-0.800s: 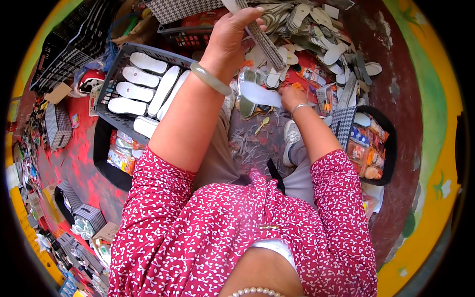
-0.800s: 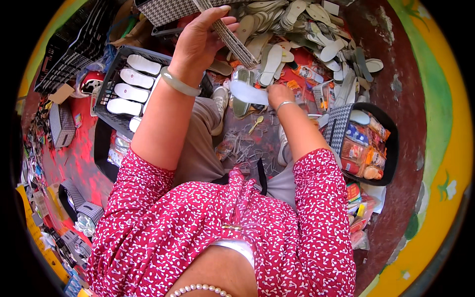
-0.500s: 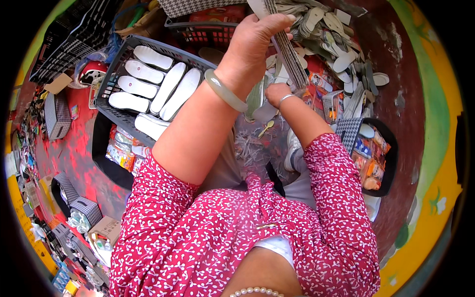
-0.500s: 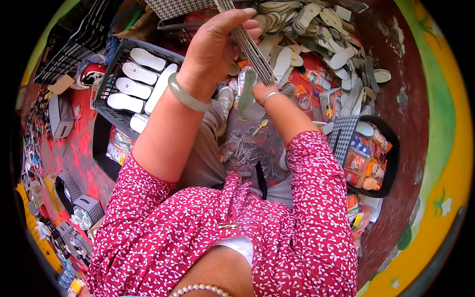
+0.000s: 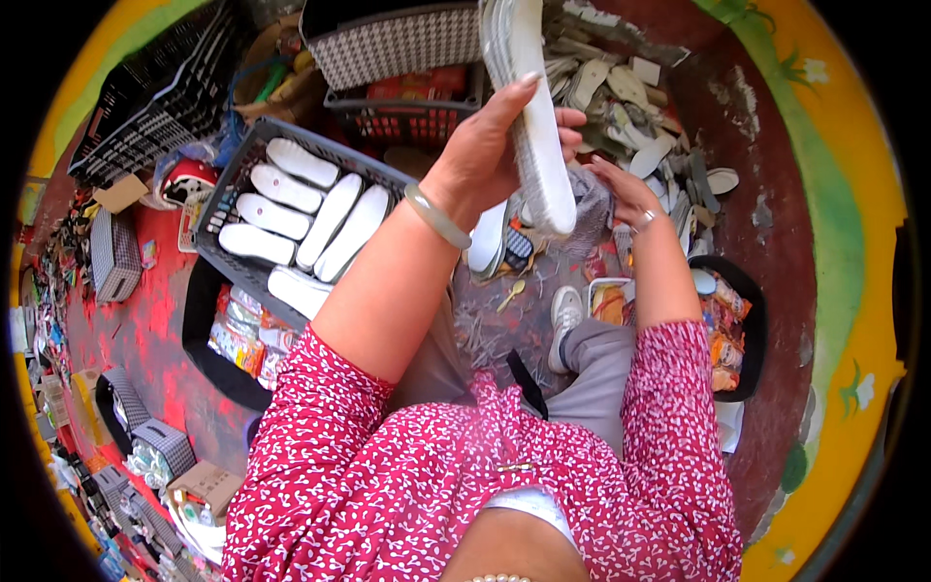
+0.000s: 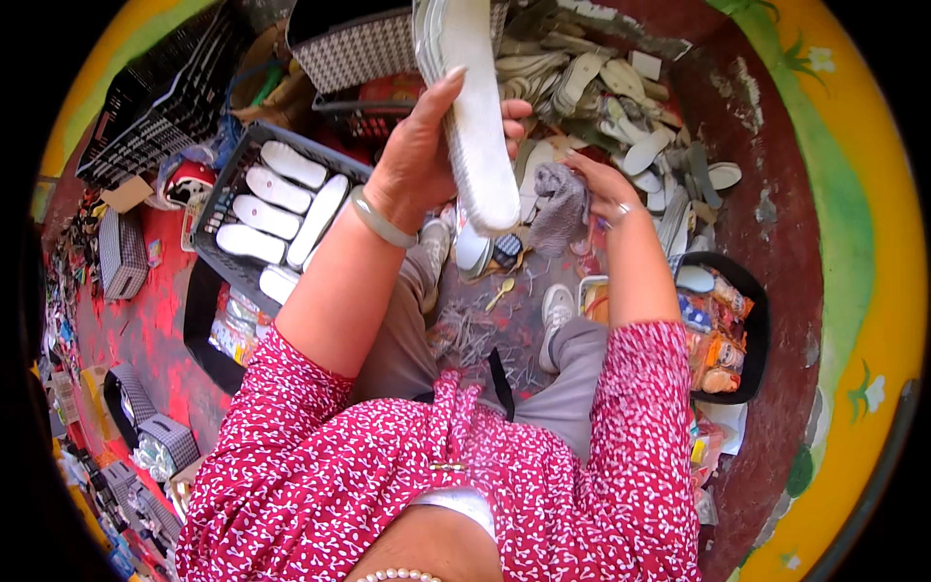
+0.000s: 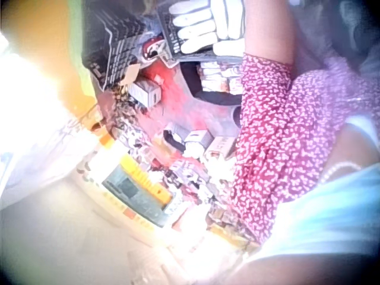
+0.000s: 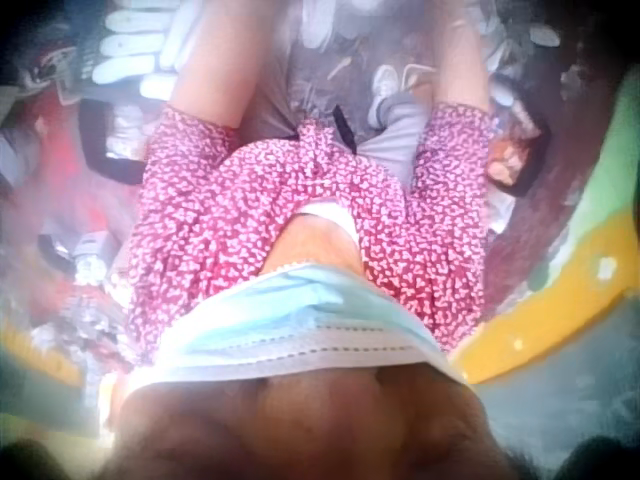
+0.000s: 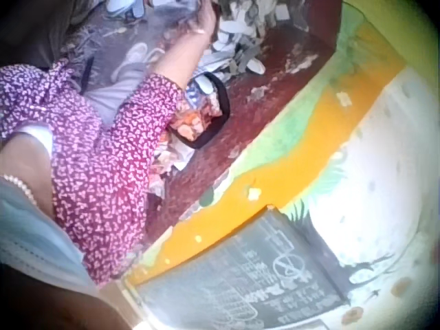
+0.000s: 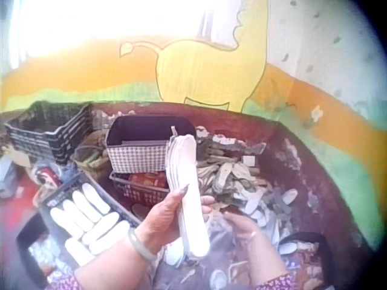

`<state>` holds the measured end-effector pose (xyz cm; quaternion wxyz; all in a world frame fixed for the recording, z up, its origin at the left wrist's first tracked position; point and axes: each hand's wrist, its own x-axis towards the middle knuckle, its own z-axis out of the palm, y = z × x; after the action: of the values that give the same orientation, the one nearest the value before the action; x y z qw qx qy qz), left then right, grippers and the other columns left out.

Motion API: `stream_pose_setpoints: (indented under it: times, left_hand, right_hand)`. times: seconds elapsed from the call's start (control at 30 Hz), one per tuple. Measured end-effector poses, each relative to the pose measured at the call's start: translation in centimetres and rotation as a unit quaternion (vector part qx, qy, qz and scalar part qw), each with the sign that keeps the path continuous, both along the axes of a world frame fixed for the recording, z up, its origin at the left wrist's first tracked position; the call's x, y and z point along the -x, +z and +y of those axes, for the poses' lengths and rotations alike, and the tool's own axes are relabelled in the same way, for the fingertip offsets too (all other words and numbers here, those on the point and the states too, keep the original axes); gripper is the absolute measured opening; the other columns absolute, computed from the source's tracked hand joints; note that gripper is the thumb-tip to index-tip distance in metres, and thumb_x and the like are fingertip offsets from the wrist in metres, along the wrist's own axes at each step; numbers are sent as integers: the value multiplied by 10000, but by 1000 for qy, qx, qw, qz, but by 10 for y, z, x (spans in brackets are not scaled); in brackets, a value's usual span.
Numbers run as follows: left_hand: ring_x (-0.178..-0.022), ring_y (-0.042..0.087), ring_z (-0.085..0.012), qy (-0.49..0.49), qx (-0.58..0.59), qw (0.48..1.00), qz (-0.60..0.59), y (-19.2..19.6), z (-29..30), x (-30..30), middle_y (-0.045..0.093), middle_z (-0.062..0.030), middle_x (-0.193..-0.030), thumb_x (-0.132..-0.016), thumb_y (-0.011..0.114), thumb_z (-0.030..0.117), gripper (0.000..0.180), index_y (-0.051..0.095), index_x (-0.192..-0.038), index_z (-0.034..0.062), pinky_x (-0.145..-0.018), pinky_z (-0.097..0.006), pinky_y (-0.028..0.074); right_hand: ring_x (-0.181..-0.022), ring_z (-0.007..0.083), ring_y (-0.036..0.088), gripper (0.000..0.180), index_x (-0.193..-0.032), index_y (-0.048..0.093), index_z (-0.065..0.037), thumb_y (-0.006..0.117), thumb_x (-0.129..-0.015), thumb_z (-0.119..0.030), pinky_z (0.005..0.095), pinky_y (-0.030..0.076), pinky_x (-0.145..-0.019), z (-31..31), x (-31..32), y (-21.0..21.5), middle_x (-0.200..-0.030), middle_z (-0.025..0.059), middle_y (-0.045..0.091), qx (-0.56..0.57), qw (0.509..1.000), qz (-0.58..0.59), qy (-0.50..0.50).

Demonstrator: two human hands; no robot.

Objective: The person wipes white shoe insoles with a cloth, picking them up from a large pile on the ground and placing the cleaned items into a plastic crate.

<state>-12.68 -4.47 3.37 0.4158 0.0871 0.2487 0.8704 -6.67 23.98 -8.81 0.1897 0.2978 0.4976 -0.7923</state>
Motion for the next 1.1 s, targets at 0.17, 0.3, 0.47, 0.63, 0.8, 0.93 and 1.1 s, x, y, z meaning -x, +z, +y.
stream_pose_setpoints:
  times: [0.17, 0.3, 0.47, 0.63, 0.8, 0.93, 1.1]
  left_hand:
    - [-779, 613, -217, -13, -105, 994, -14, 14, 13, -18, 611, -156, -949, -899, 440, 517, 586, 463, -1158, -8, -673, -339, 547]
    - [-875, 609, -222, -8, -21, 999, -46, 18, 19, -39, 592, -154, -1050, -852, 594, 366, 525, 459, -1205, 2, -693, -332, 542]
    - [-678, 622, -170, -17, 158, 986, 49, 3, 34, -49, 624, -96, -842, -826, 643, 206, 310, 565, -1049, 5, -590, -307, 529]
    - [-673, 622, -143, 1, 220, 967, 126, 7, 50, -62, 617, -63, -882, -814, 644, 131, 430, 447, -1179, 15, -584, -255, 531]
    - [-648, 631, -125, -82, 121, 984, 99, 8, 56, -63, 625, -84, -910, -826, 606, 105, 397, 452, -1175, -4, -580, -244, 563]
    - [-678, 637, -113, -144, 81, 984, 66, 3, 63, -66, 635, -91, -946, -844, 597, 138, 381, 470, -1174, -3, -602, -232, 549]
    - [-686, 632, -110, -162, 132, 977, 51, 3, 68, -79, 644, -77, -905, -875, 580, 223, 343, 517, -1131, 3, -599, -229, 526]
  right_hand:
    - [-999, 241, 594, 361, -1178, 492, 39, 567, -853, -98, 360, 476, -898, -19, -72, 109, -1127, 114, 595, 56, 969, 212, -113]
    - [-1029, 256, 580, 382, -1196, 493, -10, 571, -825, -57, 406, 467, -912, -25, -97, 119, -1131, 104, 593, 69, 899, 335, -273]
    - [-1048, 270, 562, 310, -1173, 528, -91, 529, -863, -100, 444, 448, -928, -22, -96, 122, -1121, 93, 591, 111, 853, 377, -343]
    - [-1123, 271, 504, 290, -1188, 514, -104, 516, -902, -156, 468, 393, -973, -21, -91, 132, -1198, 79, 544, 125, 826, 421, -355]
    - [-1187, 233, 456, 396, -1298, 437, -87, 490, -906, -85, 404, 350, -1024, -28, -85, 136, -1286, 68, 487, 23, 812, 449, -372]
    - [-1129, 173, 487, 427, -1314, 433, -63, 487, -893, -17, 315, 365, -995, -47, -76, 148, -1249, 49, 512, -83, 814, 482, -314]
    - [-1072, 120, 514, 346, -1245, 525, -29, 451, -908, -12, 230, 364, -956, -55, -76, 146, -1196, 60, 558, -183, 847, 448, -219]
